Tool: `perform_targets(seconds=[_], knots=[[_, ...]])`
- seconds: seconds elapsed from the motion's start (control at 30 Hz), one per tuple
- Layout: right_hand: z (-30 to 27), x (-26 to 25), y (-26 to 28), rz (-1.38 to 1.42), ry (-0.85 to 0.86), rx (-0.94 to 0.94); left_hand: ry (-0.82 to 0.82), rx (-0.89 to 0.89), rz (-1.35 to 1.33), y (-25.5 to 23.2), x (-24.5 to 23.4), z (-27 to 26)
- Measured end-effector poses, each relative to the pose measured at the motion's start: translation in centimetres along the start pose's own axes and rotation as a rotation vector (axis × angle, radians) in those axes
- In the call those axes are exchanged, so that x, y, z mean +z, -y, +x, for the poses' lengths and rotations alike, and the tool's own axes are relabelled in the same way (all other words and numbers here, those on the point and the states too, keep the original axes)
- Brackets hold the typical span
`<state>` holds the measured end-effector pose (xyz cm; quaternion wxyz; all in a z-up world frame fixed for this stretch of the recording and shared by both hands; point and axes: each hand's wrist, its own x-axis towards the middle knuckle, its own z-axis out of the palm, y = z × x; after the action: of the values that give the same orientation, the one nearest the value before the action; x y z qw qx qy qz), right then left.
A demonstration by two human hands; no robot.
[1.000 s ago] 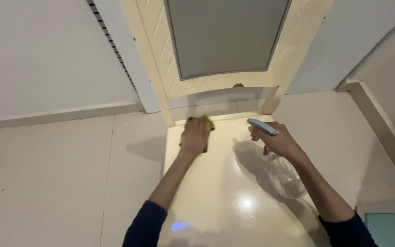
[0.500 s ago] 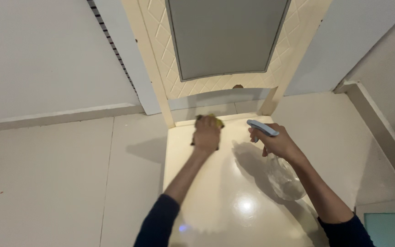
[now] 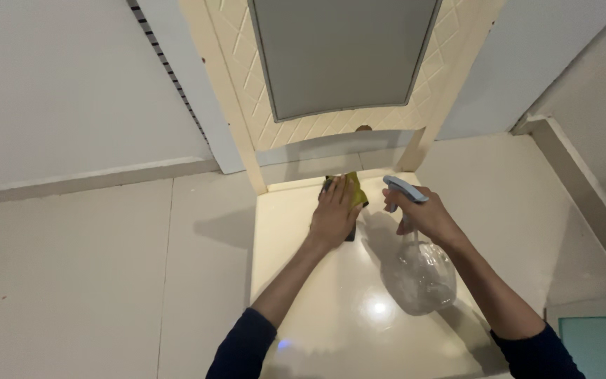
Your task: The person sprays a cleaning solution onto a cream-colored chair and wipes the backrest and seat with a cloth. The person repeatedly sprays and wipes different areas of the chair throughout the clip.
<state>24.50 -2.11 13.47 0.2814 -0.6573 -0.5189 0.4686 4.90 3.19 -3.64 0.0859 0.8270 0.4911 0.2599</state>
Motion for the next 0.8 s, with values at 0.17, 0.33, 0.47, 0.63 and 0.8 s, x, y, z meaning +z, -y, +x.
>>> perform_targets(seconds=[0.17,0.33,0.47,0.63,0.8], knots=[[-0.9,2.9,-0.5,0.230,0.009,-0.153,0.132,-0.052,-0.323,-0.2,-5.4,-1.8],[-0.6,6.7,-0.2,0.172,-0.093,-0.360,0.171,-0.089,-0.510,-1.6,-11.7,-4.5],[0.2,9.6,0.2,0.032,-0.271,-0.521,0.222,-0.081,-0.642,-3.4,-15.6,-5.8],[0.2,12.1,0.9,-0.142,-0.386,-0.685,0.210,-0.088,-0.821,-5.3,-16.6,-5.0],[-0.3,11.9,2.5,0.033,-0.220,-0.598,0.073,-0.036,-0.972,-5.9,-15.4,-4.4]])
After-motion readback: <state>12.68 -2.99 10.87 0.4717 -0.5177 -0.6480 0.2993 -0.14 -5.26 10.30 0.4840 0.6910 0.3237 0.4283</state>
